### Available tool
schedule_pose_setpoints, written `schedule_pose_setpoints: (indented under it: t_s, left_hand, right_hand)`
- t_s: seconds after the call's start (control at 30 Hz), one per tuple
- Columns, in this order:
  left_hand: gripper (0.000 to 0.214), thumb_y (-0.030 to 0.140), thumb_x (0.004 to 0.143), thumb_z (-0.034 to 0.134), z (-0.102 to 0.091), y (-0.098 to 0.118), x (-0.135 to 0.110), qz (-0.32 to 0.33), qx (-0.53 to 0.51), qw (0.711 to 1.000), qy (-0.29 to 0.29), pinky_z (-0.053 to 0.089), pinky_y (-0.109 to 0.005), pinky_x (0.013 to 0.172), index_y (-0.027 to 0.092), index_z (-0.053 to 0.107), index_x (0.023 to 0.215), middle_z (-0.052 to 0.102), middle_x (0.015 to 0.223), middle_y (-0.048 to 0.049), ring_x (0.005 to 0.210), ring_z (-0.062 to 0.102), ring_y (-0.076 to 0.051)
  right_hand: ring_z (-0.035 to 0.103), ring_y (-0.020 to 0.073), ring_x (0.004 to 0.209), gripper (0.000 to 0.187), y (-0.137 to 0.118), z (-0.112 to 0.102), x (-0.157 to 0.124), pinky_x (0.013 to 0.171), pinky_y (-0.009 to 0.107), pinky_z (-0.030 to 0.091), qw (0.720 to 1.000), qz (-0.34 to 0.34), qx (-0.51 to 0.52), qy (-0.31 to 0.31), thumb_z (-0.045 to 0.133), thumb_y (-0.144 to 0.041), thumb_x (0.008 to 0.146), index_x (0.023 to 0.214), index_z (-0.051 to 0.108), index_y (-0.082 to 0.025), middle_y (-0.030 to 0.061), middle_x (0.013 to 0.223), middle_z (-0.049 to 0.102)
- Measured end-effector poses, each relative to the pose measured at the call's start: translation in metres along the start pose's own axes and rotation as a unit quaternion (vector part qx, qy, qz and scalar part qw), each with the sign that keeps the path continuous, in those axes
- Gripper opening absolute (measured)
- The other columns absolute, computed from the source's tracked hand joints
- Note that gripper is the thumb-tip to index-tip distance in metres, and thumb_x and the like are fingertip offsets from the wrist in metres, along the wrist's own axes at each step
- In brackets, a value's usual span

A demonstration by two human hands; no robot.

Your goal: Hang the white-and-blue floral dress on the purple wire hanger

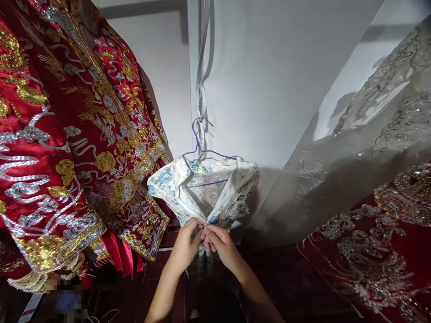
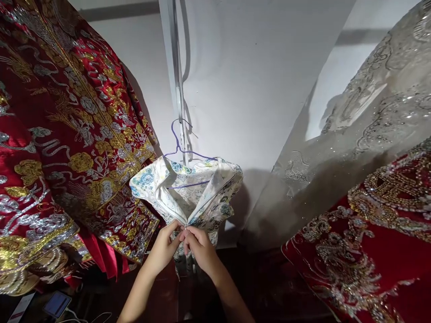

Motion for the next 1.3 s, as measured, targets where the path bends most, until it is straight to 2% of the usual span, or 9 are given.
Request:
schedule_pose_setpoints:
  t_s: [0.23, 0.4, 0.57, 0.77, 0.9, 1.0, 1.07, 1.17, 1.3]
  left_hand:
    - [0.025, 0.036, 0.099, 0.045, 0.012, 0.003, 0.014, 0.000, -0.013, 1.000, 0.012, 0.039, -0.026, 0.069, 0.019, 0.054, 0.083, 0.054, 0.077, -0.0014, 0.072, 0.048, -0.017]
    - [0.020, 0.033, 0.099, 0.041, 0.025, -0.006, 0.015, -0.005, 0.103, 0.994, 0.044, 0.037, -0.025, 0.067, 0.021, 0.049, 0.085, 0.054, 0.079, -0.0015, 0.072, 0.048, -0.017]
    - [0.016, 0.030, 0.101, 0.034, 0.035, -0.024, 0.009, -0.030, 0.182, 0.980, 0.077, 0.034, -0.024, 0.063, 0.023, 0.046, 0.093, 0.056, 0.078, -0.0012, 0.065, 0.051, -0.017]
    - [0.020, 0.031, 0.100, 0.037, 0.026, -0.036, -0.002, -0.050, 0.201, 0.978, 0.033, 0.032, -0.026, 0.059, 0.022, 0.047, 0.086, 0.058, 0.072, -0.0019, 0.063, 0.055, -0.018]
    - [0.023, 0.037, 0.103, 0.034, 0.000, 0.011, 0.009, -0.002, 0.104, 0.994, 0.042, 0.040, -0.026, 0.063, 0.022, 0.050, 0.097, 0.058, 0.075, 0.0004, 0.066, 0.056, -0.016]
    - [0.028, 0.035, 0.103, 0.040, -0.027, 0.069, 0.032, 0.155, 0.035, 0.975, 0.154, 0.045, -0.031, 0.085, 0.024, 0.044, 0.128, 0.063, 0.099, -0.0042, 0.094, 0.061, -0.018]
    - [0.039, 0.032, 0.102, 0.044, -0.041, 0.101, 0.049, 0.221, 0.048, 0.959, 0.171, 0.046, -0.031, 0.086, 0.025, 0.039, 0.140, 0.062, 0.105, -0.0057, 0.094, 0.061, -0.017]
    - [0.019, 0.028, 0.100, 0.048, -0.049, 0.127, 0.068, 0.268, 0.138, 0.941, 0.154, 0.045, -0.030, 0.083, 0.022, 0.059, 0.115, 0.061, 0.102, -0.0064, 0.092, 0.058, -0.018]
    - [0.015, 0.026, 0.099, 0.050, -0.054, 0.130, 0.077, 0.297, 0.193, 0.915, 0.195, 0.044, -0.032, 0.084, 0.019, 0.061, 0.092, 0.060, 0.092, -0.0053, 0.090, 0.056, -0.018]
  right_hand:
    - [0.034, 0.0082, 0.037, 0.036, -0.018, -0.032, 0.032, 0.043, 0.025, 0.021, 0.997, 0.034, 0.060, -0.021, 0.053, -0.044, 0.092, 0.071, 0.062, -0.016, -0.0031, 0.042, 0.051]
    - [0.034, 0.0081, 0.038, 0.030, -0.084, -0.055, 0.072, 0.043, 0.025, 0.023, 0.989, -0.023, 0.133, 0.054, 0.061, -0.043, 0.085, 0.070, 0.063, -0.016, -0.0054, 0.042, 0.046]
    - [0.036, 0.0073, 0.037, 0.030, -0.153, -0.042, 0.081, 0.039, 0.023, 0.025, 0.978, -0.138, 0.102, 0.119, 0.061, -0.038, 0.087, 0.068, 0.067, -0.016, -0.0030, 0.043, 0.051]
    - [0.038, 0.0078, 0.036, 0.028, -0.168, -0.014, 0.063, 0.038, 0.022, 0.027, 0.974, -0.171, 0.079, 0.124, 0.056, -0.033, 0.088, 0.070, 0.068, -0.016, -0.0023, 0.043, 0.054]
    - [0.043, 0.0091, 0.041, 0.029, -0.158, -0.005, 0.053, 0.042, 0.023, 0.034, 0.974, -0.189, 0.045, 0.117, 0.052, -0.032, 0.091, 0.073, 0.068, -0.017, -0.0016, 0.048, 0.057]
    - [0.043, 0.0092, 0.041, 0.027, -0.156, 0.001, 0.044, 0.044, 0.023, 0.035, 0.972, -0.201, 0.012, 0.123, 0.050, -0.031, 0.091, 0.075, 0.067, -0.018, -0.0027, 0.048, 0.056]
    - [0.043, 0.0095, 0.041, 0.026, -0.159, 0.004, 0.040, 0.044, 0.023, 0.035, 0.970, -0.211, -0.017, 0.124, 0.049, -0.030, 0.091, 0.074, 0.066, -0.018, -0.0036, 0.047, 0.054]
    - [0.042, 0.0097, 0.042, 0.026, -0.163, 0.006, 0.042, 0.047, 0.024, 0.034, 0.961, -0.226, -0.067, 0.142, 0.048, -0.028, 0.091, 0.072, 0.063, -0.018, -0.0047, 0.046, 0.048]
    - [0.038, 0.0096, 0.046, 0.025, -0.146, 0.002, 0.062, 0.047, 0.024, 0.027, 0.949, -0.224, -0.130, 0.178, 0.048, -0.025, 0.090, 0.067, 0.058, -0.019, -0.0049, 0.049, 0.043]
Point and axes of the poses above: each hand's wrist, its own x-axis towards the middle knuckle, its own z-axis out of the palm, y = z × x, the point moved 1 cm from there along x, towards the middle knuckle
